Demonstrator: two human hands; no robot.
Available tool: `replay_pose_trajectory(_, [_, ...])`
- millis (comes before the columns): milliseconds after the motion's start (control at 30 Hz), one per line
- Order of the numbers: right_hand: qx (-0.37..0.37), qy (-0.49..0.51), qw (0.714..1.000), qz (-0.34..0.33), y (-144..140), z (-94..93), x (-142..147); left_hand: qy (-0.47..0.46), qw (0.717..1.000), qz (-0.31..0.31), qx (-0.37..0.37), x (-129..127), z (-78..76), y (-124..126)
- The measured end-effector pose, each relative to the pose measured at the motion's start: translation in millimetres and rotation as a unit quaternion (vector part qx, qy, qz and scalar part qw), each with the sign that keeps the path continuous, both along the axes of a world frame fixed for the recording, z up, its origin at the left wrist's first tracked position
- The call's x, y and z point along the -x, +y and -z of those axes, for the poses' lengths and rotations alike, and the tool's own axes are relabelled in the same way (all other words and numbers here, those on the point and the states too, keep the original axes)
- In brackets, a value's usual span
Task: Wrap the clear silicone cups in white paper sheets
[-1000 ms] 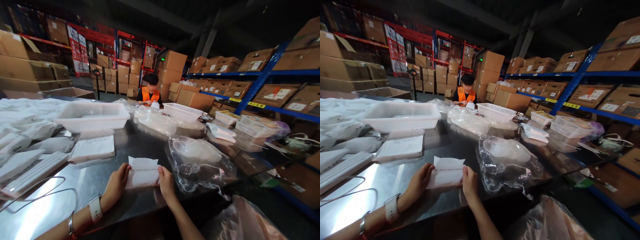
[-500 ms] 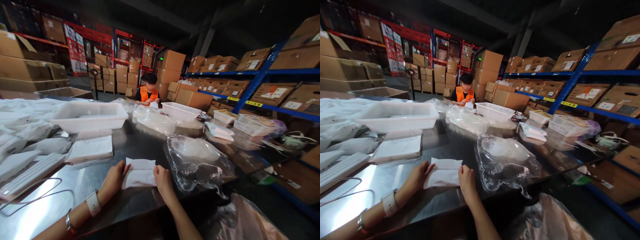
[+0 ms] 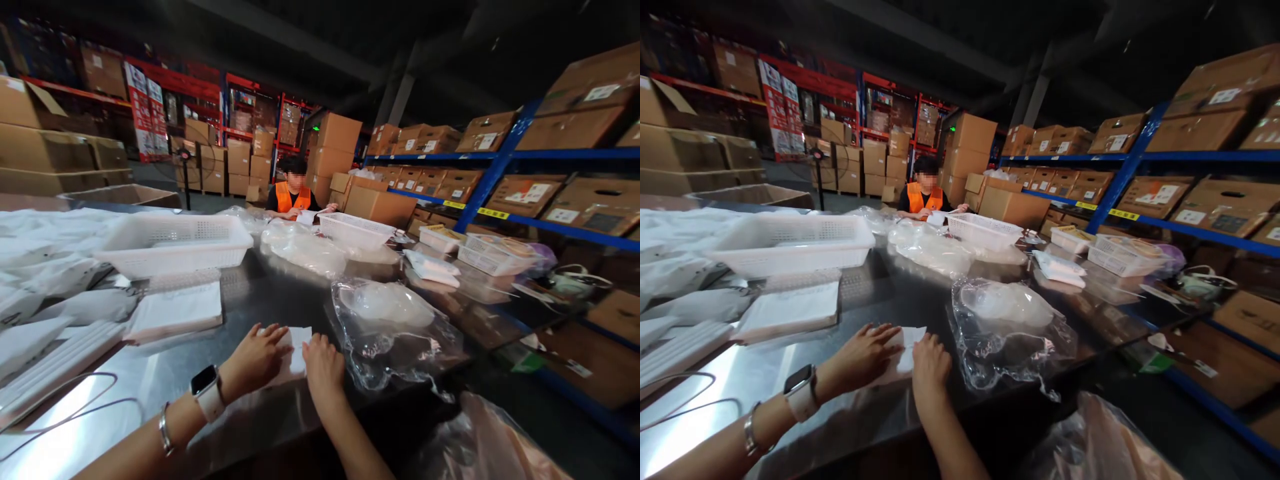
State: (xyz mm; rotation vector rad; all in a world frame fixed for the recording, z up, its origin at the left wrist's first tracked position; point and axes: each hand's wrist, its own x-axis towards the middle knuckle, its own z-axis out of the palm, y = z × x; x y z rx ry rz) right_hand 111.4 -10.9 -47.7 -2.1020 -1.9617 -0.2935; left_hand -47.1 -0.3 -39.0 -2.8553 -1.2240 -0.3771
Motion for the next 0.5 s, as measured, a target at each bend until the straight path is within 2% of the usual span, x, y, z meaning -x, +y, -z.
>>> replay_pose_trajectory(67, [-0.101, -0.058, 0.993, -0.035, -5.7, -2.4, 11.7, 0.009, 1.000, -0.008, 0.011, 0.2, 7.1, 2.1])
replay_pose_trajectory(133, [-0.166, -0.087, 0.973, -0.136, -8.6, 2.1, 24.4, 0.010, 1.000, -0.019, 0.022, 3.0, 12.5, 3.9])
replay_pose_trajectory(200, [-0.140, -0.075, 0.960, -0.230, -7.3, 12.9, 33.1, 0.016, 0.999, -0.026, 0.045, 6.8, 17.5, 5.5])
replay_pose_trajectory(233, [-0.102, -0.059, 0.962, -0.246, -5.2, 19.0, 34.6, 0.018, 0.998, -0.030, 0.059, 8.9, 19.9, 6.0])
replay_pose_trajectory(300, [-0.023, -0.022, 0.976, -0.217, 0.0, 28.3, 31.1, 0.006, 0.996, -0.038, 0.079, 12.7, 24.4, 6.3])
replay_pose_trajectory(367, [0.023, 0.005, 0.986, -0.165, 5.1, 29.5, 21.1, -0.027, 0.993, -0.047, 0.107, 15.2, 27.9, 5.3])
replay_pose_trajectory(500, [0.067, 0.045, 0.992, -0.097, 13.6, 13.2, -2.4, -0.099, 0.981, -0.040, 0.162, 11.4, 36.1, 2.5])
